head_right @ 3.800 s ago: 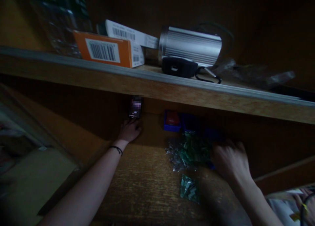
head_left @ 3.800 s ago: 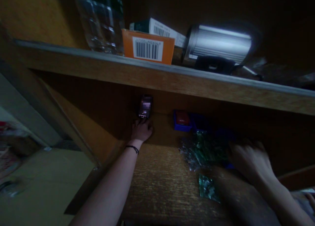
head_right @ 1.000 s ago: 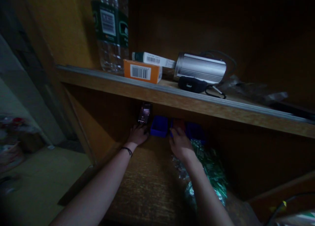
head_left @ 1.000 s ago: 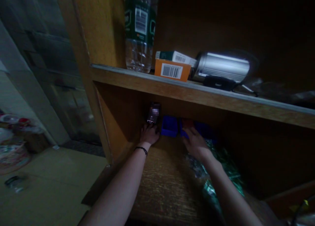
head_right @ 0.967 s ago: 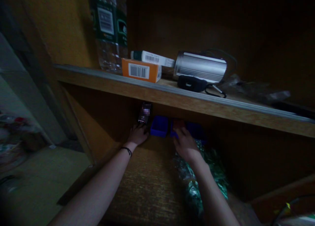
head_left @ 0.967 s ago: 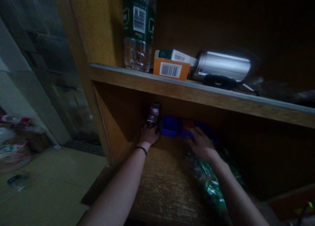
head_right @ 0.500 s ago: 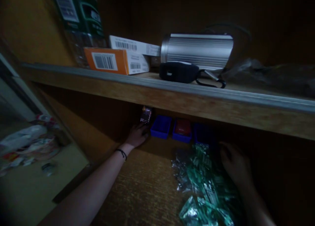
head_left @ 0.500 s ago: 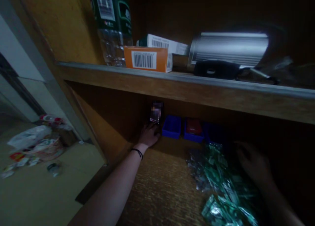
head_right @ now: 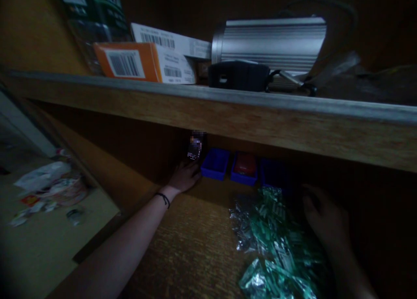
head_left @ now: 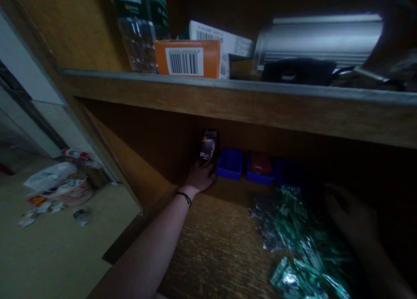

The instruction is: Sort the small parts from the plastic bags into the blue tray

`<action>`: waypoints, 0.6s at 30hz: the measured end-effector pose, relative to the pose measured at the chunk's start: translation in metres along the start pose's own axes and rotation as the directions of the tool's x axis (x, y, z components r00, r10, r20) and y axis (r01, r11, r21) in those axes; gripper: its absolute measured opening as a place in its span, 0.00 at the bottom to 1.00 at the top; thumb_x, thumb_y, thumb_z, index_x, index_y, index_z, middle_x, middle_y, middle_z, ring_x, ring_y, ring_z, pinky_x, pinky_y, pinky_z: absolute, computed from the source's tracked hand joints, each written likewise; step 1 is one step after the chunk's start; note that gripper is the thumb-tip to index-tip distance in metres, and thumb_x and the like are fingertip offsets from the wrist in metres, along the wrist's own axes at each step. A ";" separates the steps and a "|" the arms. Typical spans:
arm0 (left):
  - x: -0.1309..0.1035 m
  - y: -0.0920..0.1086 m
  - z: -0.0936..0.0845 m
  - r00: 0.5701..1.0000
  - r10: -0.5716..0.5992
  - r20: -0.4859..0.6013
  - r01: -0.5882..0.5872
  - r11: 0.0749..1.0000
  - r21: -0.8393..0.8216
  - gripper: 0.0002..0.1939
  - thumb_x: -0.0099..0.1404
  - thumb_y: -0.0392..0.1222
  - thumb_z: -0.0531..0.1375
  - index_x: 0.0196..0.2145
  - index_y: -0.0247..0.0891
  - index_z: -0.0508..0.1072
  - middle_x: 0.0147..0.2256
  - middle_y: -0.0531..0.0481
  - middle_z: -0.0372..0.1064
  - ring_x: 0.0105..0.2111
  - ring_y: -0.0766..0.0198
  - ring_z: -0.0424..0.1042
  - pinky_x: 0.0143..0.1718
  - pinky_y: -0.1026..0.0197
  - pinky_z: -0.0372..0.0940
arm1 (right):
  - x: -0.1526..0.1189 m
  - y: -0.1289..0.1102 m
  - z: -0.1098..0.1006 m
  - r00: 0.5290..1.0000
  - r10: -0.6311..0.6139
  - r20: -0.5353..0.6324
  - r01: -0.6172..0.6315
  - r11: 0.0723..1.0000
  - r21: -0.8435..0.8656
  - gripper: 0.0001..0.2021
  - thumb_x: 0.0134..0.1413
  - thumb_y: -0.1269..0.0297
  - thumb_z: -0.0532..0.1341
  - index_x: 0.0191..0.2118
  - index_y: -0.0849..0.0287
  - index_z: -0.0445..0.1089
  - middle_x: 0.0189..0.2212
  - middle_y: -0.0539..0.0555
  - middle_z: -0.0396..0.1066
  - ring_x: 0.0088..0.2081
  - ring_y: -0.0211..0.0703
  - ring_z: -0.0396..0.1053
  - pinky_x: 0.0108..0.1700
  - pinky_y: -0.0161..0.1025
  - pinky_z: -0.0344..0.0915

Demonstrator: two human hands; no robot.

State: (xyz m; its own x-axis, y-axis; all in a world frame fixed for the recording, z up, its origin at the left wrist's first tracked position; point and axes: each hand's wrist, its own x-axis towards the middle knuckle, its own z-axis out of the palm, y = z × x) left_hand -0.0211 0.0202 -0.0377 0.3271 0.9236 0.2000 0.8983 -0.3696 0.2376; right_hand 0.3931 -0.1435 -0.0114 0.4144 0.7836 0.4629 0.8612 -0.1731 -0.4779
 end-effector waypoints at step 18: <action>0.000 -0.003 0.000 1.000 -0.002 -0.025 0.002 1.000 0.013 0.21 0.69 0.50 0.52 0.57 0.46 0.70 0.68 0.51 0.53 0.59 0.37 0.59 0.56 0.36 0.57 | 0.003 0.015 0.016 1.000 -0.019 0.002 0.019 1.000 -0.006 0.24 0.55 0.48 0.53 0.48 0.54 0.76 0.46 0.58 0.79 0.46 0.61 0.77 0.48 0.56 0.73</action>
State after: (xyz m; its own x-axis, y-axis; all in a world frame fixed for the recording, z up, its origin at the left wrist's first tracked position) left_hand -0.0238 0.0214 -0.0381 0.3180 0.9215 0.2231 0.9029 -0.3661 0.2253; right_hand 0.4026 -0.1344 -0.0289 0.3975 0.7881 0.4700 0.8705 -0.1619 -0.4647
